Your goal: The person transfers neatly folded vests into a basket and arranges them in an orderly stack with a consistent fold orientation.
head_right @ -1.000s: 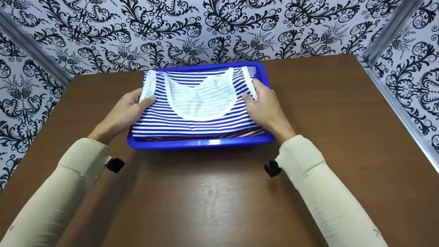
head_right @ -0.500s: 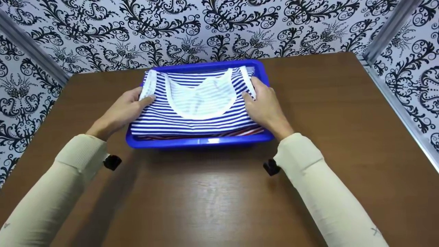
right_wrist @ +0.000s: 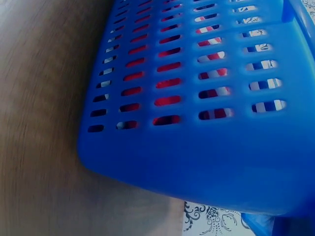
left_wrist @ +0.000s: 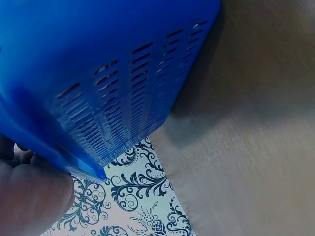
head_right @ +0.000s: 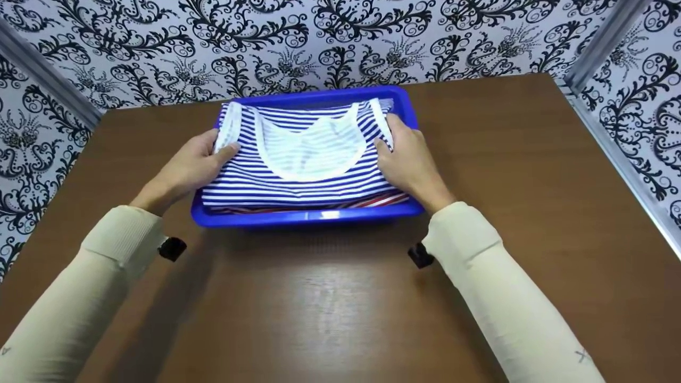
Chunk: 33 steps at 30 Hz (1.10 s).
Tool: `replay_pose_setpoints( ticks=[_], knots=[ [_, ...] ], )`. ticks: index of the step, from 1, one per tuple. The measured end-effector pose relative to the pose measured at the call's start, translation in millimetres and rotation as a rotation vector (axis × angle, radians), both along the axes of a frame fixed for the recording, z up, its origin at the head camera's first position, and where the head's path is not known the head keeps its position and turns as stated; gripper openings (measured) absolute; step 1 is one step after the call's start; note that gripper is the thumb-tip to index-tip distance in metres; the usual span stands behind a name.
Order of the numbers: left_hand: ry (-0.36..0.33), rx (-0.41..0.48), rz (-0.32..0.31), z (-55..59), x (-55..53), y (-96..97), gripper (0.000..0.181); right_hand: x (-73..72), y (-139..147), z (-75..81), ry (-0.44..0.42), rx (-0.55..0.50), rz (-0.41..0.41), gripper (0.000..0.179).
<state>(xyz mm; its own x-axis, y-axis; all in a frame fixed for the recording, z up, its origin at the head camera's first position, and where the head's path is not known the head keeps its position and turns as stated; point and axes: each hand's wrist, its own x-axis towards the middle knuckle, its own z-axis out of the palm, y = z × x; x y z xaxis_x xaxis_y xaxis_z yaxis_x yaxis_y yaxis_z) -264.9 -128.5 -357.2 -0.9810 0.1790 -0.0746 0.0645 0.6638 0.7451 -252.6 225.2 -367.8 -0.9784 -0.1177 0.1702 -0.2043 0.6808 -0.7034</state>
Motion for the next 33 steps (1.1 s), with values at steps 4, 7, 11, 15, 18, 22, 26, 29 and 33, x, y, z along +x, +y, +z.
replay_pose_setpoints(
  ticks=[4, 7, 11, 15, 18, 22, 26, 29, 33],
  knots=[
    [0.019, -0.008, 0.023, -1.0, 0.6, 1.5, 0.033, -0.5, 0, -0.1, -0.012, 0.009, 0.002, 0.052],
    [0.023, -0.018, 0.030, -0.6, 1.1, 2.8, 0.033, -0.4, -1, -0.1, -0.005, 0.024, -0.002, 0.050],
    [0.052, -0.075, 0.024, -1.2, 0.4, 3.9, 0.033, -0.4, -2, 0.1, 0.002, 0.051, -0.013, 0.049],
    [0.065, -0.118, 0.027, -1.8, -0.7, 5.5, 0.032, -0.8, -4, 0.5, -0.015, 0.078, -0.023, 0.052],
    [0.064, -0.144, 0.028, -1.0, -0.7, 7.5, 0.035, -0.7, -5, 0.1, -0.028, 0.093, -0.027, 0.054],
    [0.066, -0.173, 0.027, 1.4, 0.3, 9.9, 0.038, -0.5, -5, -0.6, -0.023, 0.097, -0.030, 0.054],
    [0.061, -0.180, 0.032, 2.4, 0.9, 11.5, 0.038, -1.1, -6, -1.3, -0.019, 0.103, -0.040, 0.054],
    [0.054, -0.188, 0.043, 2.3, 0.6, 12.5, 0.038, -1.5, -8, -1.7, -0.018, 0.127, -0.050, 0.056],
    [0.058, -0.207, 0.049, 2.2, -0.2, 14.3, 0.038, -2.1, -10, -2.7, -0.007, 0.158, -0.060, 0.056]
  ],
)
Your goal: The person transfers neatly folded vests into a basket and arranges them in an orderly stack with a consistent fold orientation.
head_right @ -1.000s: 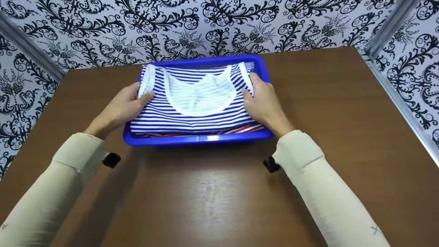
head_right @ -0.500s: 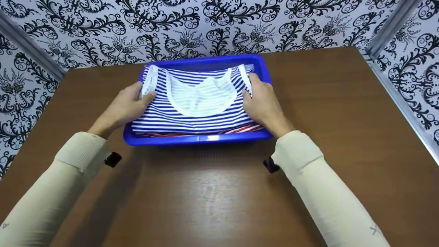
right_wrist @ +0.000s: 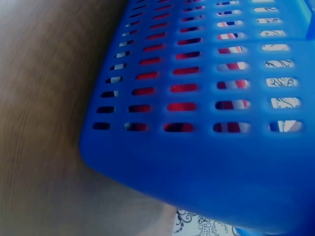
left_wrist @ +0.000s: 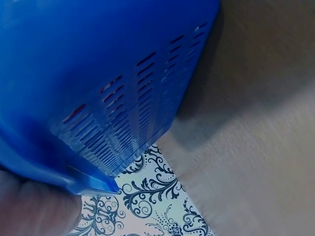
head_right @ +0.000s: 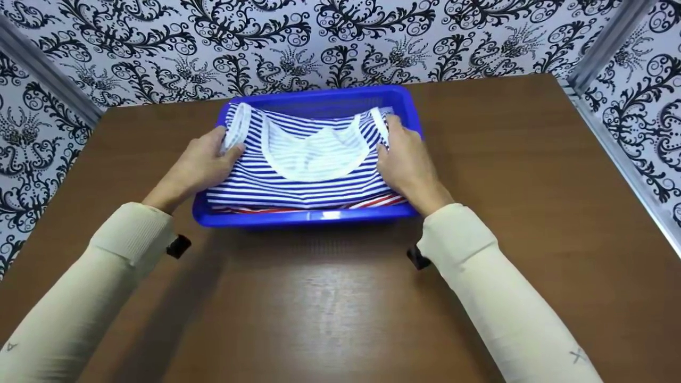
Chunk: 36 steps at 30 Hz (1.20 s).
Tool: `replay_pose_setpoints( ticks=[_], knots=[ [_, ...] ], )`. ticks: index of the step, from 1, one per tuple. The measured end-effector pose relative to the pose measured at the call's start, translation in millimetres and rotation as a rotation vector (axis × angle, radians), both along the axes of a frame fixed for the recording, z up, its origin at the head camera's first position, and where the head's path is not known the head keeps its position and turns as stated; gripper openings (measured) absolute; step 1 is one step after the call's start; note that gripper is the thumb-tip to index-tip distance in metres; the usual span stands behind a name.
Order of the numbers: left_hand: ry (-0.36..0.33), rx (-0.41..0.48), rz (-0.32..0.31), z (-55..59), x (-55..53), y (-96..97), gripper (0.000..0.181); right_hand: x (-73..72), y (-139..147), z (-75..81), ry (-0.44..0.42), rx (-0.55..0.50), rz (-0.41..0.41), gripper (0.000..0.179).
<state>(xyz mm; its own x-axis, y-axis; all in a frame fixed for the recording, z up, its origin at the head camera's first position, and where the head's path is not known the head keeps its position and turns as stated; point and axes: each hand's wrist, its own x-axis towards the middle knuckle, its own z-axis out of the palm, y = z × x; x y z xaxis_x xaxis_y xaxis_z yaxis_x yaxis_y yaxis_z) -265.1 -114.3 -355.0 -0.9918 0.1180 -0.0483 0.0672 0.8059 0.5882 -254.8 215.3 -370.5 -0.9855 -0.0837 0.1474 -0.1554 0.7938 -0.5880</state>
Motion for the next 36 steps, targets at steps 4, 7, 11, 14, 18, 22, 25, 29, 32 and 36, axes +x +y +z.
replay_pose_setpoints(
  ticks=[4, 7, 11, 14, 18, 22, 25, 29, 32, 36],
  knots=[
    [0.015, -0.031, -0.007, -0.1, -1.5, 0.7, 0.036, 0.1, -1, -0.8, 0.009, 0.014, -0.002, 0.055],
    [0.024, -0.058, -0.012, 0.2, -2.6, 1.3, 0.038, 0.8, -1, -1.5, 0.026, 0.017, 0.002, 0.054],
    [0.019, -0.074, -0.011, 1.4, -3.3, 2.6, 0.040, 0.9, -2, -2.4, 0.044, 0.032, 0.006, 0.053],
    [0.014, -0.074, -0.008, 1.9, -3.5, 3.2, 0.039, 0.7, -3, -3.1, 0.052, 0.049, 0.004, 0.053],
    [0.007, -0.083, 0.002, 1.5, -4.2, 4.2, 0.040, 0.1, -4, -3.5, 0.052, 0.060, 0.002, 0.054],
    [-0.002, -0.105, 0.018, 0.8, -5.1, 7.2, 0.041, -0.3, -4, -3.0, 0.051, 0.051, -0.007, 0.053],
    [-0.011, -0.124, 0.035, 1.3, -5.3, 9.8, 0.042, 0.0, -4, -3.3, 0.067, 0.043, -0.020, 0.052],
    [-0.010, -0.148, 0.046, 1.8, -5.3, 11.8, 0.042, -0.2, -5, -3.9, 0.071, 0.053, -0.025, 0.052],
    [0.003, -0.167, 0.041, 1.3, -5.4, 12.4, 0.043, -0.5, -5, -4.8, 0.071, 0.069, -0.020, 0.053],
    [0.006, -0.181, 0.033, 0.9, -5.4, 12.4, 0.046, -0.6, -6, -6.1, 0.083, 0.085, -0.010, 0.055]
  ],
)
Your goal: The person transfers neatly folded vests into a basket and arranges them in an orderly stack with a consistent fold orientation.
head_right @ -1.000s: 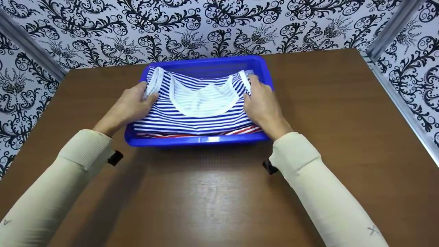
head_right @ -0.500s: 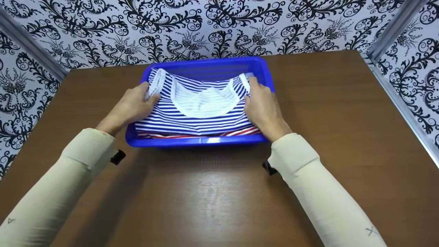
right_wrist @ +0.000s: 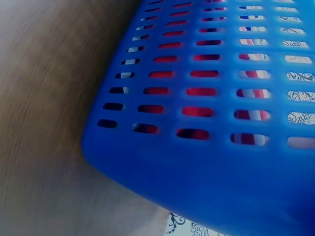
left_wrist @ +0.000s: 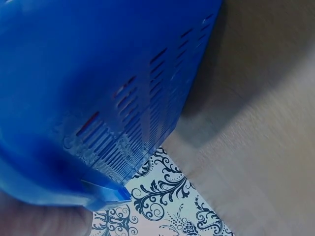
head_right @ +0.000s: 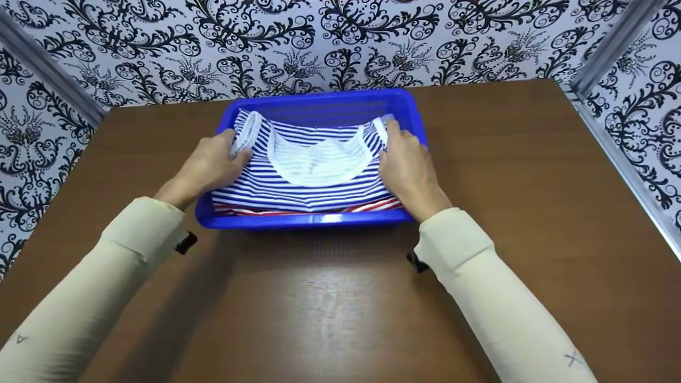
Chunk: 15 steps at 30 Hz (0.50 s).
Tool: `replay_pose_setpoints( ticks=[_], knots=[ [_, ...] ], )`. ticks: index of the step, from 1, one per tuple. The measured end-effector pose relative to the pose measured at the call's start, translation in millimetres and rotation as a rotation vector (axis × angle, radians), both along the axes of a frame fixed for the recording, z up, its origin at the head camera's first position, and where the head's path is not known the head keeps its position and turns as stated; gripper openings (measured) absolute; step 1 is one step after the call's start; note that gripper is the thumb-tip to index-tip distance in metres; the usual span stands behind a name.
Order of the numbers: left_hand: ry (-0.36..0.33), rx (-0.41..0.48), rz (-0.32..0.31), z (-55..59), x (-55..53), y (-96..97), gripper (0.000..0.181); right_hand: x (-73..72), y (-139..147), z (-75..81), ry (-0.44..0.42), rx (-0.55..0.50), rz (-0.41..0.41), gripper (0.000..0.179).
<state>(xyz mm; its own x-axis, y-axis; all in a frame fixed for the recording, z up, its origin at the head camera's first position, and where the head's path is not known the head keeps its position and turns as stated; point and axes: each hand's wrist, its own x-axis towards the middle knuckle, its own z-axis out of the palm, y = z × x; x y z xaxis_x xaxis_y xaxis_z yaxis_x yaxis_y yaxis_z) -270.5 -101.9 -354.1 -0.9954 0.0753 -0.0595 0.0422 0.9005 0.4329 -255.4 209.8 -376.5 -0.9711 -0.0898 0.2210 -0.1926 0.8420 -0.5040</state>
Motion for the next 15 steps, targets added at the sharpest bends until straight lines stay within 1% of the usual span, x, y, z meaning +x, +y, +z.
replay_pose_setpoints(
  ticks=[6, 10, 15],
  knots=[
    [-0.007, 0.002, 0.005, -0.2, -0.1, 1.4, 0.050, 0.2, -0.1, 0.1, 0.006, 0.017, 0.016, 0.057],
    [-0.019, 0.017, 0.017, 0.3, 0.6, 1.8, 0.051, 0.6, -0.5, -0.6, 0.029, 0.020, 0.031, 0.055],
    [-0.012, 0.042, 0.029, 1.5, 4.8, 2.0, 0.054, 0.4, -1.6, -1.8, 0.073, 0.024, 0.043, 0.051]
  ],
)
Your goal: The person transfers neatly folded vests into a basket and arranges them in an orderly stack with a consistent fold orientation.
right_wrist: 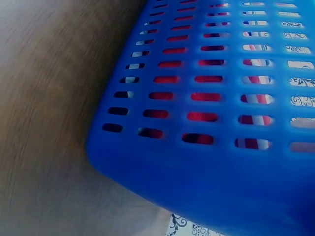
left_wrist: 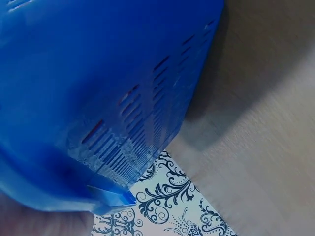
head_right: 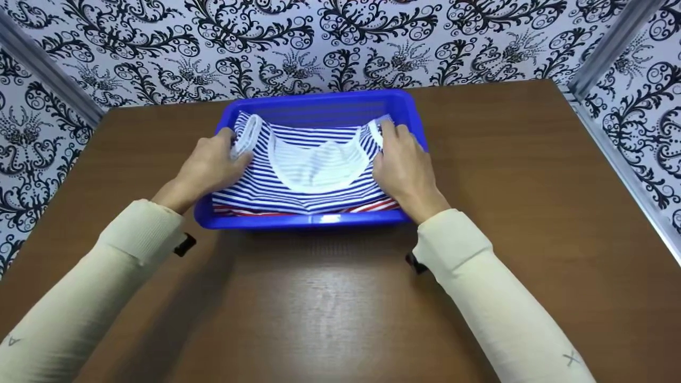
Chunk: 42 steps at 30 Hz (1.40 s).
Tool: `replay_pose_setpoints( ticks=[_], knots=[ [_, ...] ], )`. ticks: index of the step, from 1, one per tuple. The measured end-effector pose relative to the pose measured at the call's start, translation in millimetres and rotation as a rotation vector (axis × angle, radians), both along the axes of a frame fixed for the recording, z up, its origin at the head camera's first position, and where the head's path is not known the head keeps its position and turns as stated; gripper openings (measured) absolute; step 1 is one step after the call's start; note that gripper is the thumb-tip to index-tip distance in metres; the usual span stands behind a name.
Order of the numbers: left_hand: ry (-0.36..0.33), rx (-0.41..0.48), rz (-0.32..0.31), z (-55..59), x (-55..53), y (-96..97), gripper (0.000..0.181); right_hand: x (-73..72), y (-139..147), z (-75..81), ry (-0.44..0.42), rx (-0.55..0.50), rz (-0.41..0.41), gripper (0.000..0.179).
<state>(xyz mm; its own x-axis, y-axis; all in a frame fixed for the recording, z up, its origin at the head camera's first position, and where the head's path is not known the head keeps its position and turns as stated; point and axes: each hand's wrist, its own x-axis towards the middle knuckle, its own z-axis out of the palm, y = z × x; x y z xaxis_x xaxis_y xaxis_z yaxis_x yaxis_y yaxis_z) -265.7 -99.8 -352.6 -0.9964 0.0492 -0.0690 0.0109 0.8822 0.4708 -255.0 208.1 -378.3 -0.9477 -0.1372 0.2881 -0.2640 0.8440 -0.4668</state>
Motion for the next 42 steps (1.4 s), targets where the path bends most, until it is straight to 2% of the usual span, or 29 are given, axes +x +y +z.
replay_pose_setpoints(
  ticks=[4, 7, 10, 14, 21, 25, 29, 31, 36, 42],
  knots=[
    [0.031, -0.002, -0.003, 1.8, 6.0, 0.6, 0.053, -1.1, -1, -1.5, 0.054, 0.017, 0.023, 0.047],
    [0.091, -0.034, -0.019, 2.4, 10.6, 3.3, 0.050, -1.7, -1, -3.2, 0.106, 0.035, 0.040, 0.045],
    [0.175, -0.112, -0.047, 2.9, 14.3, 7.7, 0.047, -2.3, 0, -5.3, 0.164, 0.059, 0.047, 0.041],
    [0.269, -0.257, -0.065, 2.0, 17.0, 12.2, 0.040, -2.5, 1, -7.6, 0.226, 0.080, 0.057, 0.034],
    [0.334, -0.412, -0.069, 1.4, 21.5, 16.6, 0.031, -2.1, 2, -9.6, 0.291, 0.074, 0.097, 0.027],
    [0.360, -0.455, -0.126, 1.6, 22.6, 16.9, 0.035, -2.8, 2, -10.1, 0.326, 0.075, 0.134, 0.026],
    [0.345, -0.425, -0.235, -0.7, 23.0, 13.7, 0.033, -3.0, 0, -8.4, 0.339, 0.078, 0.175, 0.025],
    [0.312, -0.408, -0.264, -1.9, 22.9, 12.2, 0.032, -2.8, -1, -7.1, 0.330, 0.077, 0.196, 0.025],
    [0.214, -0.419, -0.266, -2.1, 23.2, 9.7, 0.030, -3.0, -1, -5.5, 0.250, 0.130, 0.207, 0.025],
    [0.148, -0.457, -0.298, -1.2, 24.0, 7.9, 0.030, -1.4, 0, -6.0, 0.151, 0.224, 0.187, 0.025]
  ],
)
